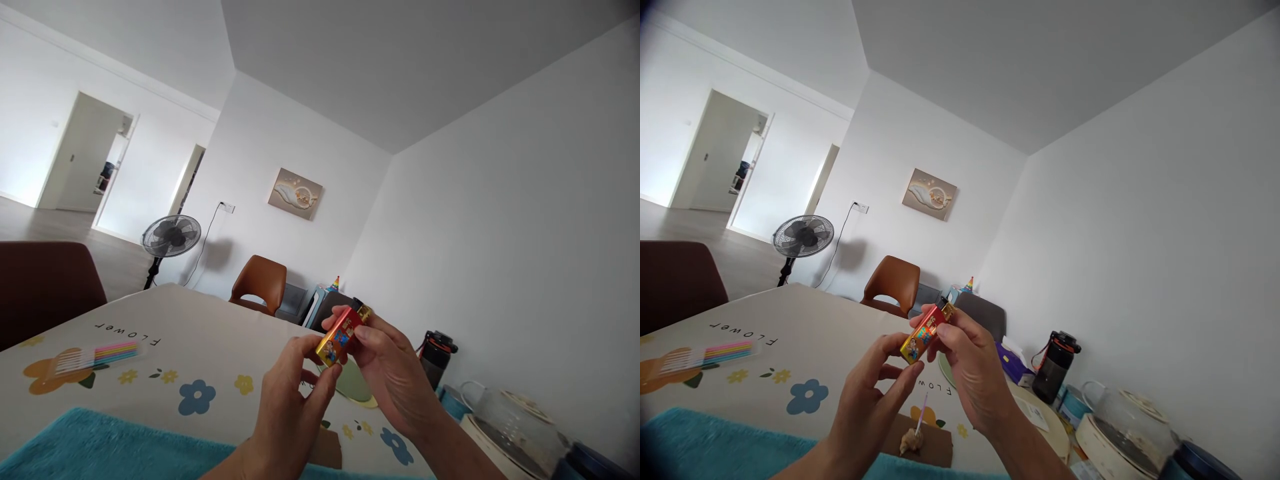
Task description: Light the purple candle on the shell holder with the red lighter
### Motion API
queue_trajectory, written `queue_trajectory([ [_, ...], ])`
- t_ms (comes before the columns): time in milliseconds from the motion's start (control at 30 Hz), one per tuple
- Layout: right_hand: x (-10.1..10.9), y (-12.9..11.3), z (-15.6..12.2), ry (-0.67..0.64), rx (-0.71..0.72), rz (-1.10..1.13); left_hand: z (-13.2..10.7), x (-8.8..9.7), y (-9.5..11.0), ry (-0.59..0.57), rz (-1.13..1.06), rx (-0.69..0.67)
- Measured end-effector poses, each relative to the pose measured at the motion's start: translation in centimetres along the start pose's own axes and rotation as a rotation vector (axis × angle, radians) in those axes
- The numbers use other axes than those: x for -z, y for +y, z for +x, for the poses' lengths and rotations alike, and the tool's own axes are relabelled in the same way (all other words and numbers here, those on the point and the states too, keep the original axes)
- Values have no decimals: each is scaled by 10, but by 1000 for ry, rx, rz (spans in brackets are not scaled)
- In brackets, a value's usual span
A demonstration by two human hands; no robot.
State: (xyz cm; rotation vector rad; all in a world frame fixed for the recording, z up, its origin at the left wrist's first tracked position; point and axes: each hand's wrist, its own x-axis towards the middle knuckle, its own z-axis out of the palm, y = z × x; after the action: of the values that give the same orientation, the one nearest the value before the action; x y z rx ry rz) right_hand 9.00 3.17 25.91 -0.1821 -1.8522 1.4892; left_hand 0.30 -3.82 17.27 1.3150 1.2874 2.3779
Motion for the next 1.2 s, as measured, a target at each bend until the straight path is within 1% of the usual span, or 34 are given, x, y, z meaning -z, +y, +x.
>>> queue_trajectory([
  [133, -1, -2, 3, 11, -63, 127, -1, 0, 0, -13, 12, -61],
  [200, 0, -4, 7, 73, -100, 228, -2, -2, -3, -5, 21, -126],
  [333, 4, -11, 15, 249, -142, 407, -7, -8, -11, 74, 64, -305],
  [433, 5, -16, 15, 301, -158, 467, -8, -12, -15, 87, 113, -394],
  [567, 5, -18, 14, 318, -154, 516, -8, -16, -18, 115, 143, -465],
  [667, 5, -16, 17, 296, -139, 547, -8, -18, -20, 141, 157, -501],
  [767, 4, -15, 20, 282, -108, 581, -7, -20, -23, 167, 165, -513],
  [900, 1, -18, 24, 324, -87, 617, -6, -23, -25, 210, 161, -525],
  [1067, -3, -26, 32, 339, -61, 572, -4, -26, -24, 251, 173, -554],
  [1200, -7, -30, 45, 295, -104, 508, -3, -26, -20, 272, 168, -561],
])
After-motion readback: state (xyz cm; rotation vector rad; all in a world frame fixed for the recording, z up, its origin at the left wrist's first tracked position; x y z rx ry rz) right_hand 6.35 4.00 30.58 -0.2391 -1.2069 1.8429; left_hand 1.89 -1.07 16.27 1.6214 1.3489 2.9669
